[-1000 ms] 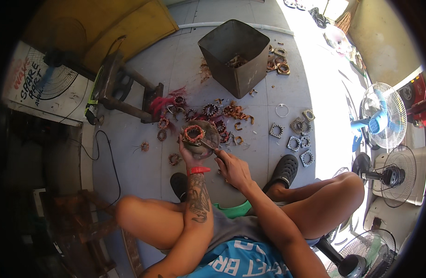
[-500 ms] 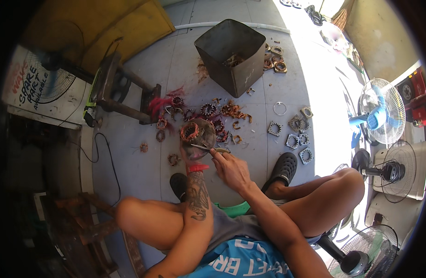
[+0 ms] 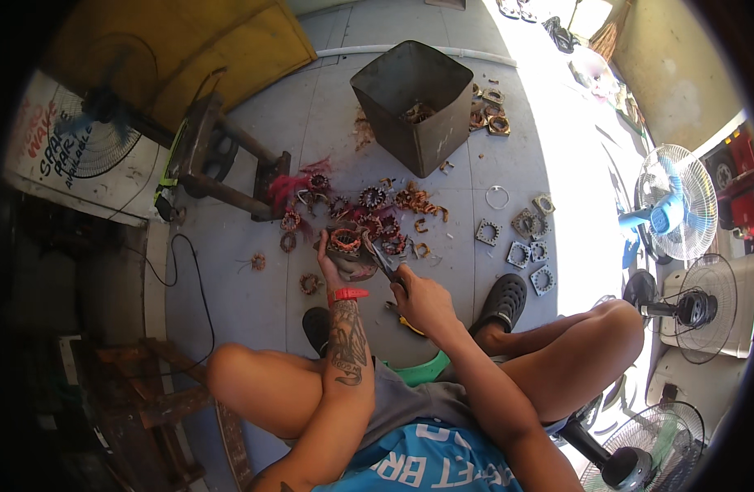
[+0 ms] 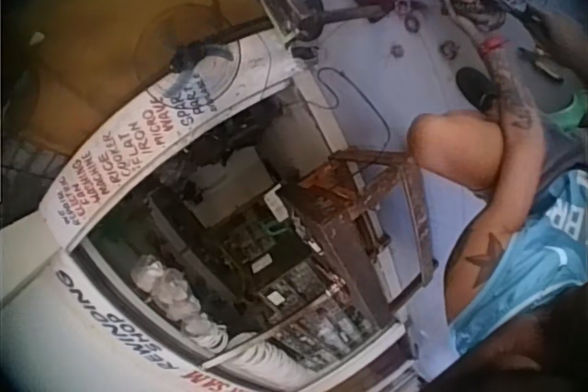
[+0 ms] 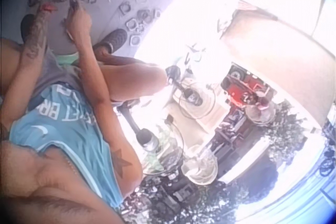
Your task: The person sits on the floor and uses pliers to strip copper wire from small electronic components, likely motors. They repeatedly pick up components, cut the wire, and place the separated parts into a nearby bin.
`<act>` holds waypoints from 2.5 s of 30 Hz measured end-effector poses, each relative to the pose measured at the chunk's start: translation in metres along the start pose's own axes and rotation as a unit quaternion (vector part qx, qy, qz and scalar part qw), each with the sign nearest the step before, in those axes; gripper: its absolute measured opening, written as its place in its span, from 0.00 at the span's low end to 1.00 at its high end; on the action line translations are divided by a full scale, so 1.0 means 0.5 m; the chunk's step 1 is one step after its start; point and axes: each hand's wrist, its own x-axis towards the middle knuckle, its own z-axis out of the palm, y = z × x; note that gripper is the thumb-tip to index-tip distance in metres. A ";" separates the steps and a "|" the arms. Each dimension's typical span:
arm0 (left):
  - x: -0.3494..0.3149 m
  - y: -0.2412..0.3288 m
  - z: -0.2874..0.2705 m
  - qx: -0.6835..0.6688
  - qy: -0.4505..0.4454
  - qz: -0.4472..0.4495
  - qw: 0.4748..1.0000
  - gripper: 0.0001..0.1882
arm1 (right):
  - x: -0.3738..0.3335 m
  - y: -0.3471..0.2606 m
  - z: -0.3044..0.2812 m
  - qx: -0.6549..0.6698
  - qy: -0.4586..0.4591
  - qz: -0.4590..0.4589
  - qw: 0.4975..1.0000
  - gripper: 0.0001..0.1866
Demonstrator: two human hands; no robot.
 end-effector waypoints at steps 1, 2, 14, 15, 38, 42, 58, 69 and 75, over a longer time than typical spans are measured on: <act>0.000 0.000 0.001 -0.023 0.011 -0.026 0.999 0.29 | -0.003 -0.002 -0.005 0.024 -0.010 0.011 1.000 0.15; -0.001 -0.001 0.001 -0.023 0.018 -0.030 0.999 0.29 | -0.006 -0.003 -0.009 0.047 -0.019 0.027 0.998 0.15; -0.018 -0.003 0.042 0.099 0.044 -0.080 0.991 0.18 | 0.015 0.023 0.028 0.208 -0.094 0.076 0.971 0.19; -0.016 -0.008 0.042 0.126 0.058 -0.087 0.987 0.17 | 0.016 0.028 0.034 0.211 -0.086 0.080 0.970 0.19; -0.021 -0.068 -0.062 0.023 0.140 0.039 0.989 0.15 | 0.015 0.033 0.064 0.170 -0.083 0.067 0.980 0.17; -0.020 -0.063 -0.046 0.063 0.110 0.033 0.991 0.12 | 0.016 0.023 0.066 0.199 -0.085 0.070 0.974 0.17; 0.032 -0.151 -0.024 0.316 0.190 0.132 0.920 0.25 | 0.008 0.065 0.217 0.241 0.077 0.111 0.961 0.15; 0.022 0.006 0.005 -0.082 0.018 0.004 0.996 0.25 | 0.050 0.022 0.049 0.102 0.015 -0.020 0.994 0.14; 0.033 0.034 -0.021 -0.001 0.020 -0.003 1.000 0.22 | 0.025 -0.023 0.003 0.143 -0.043 0.012 0.989 0.16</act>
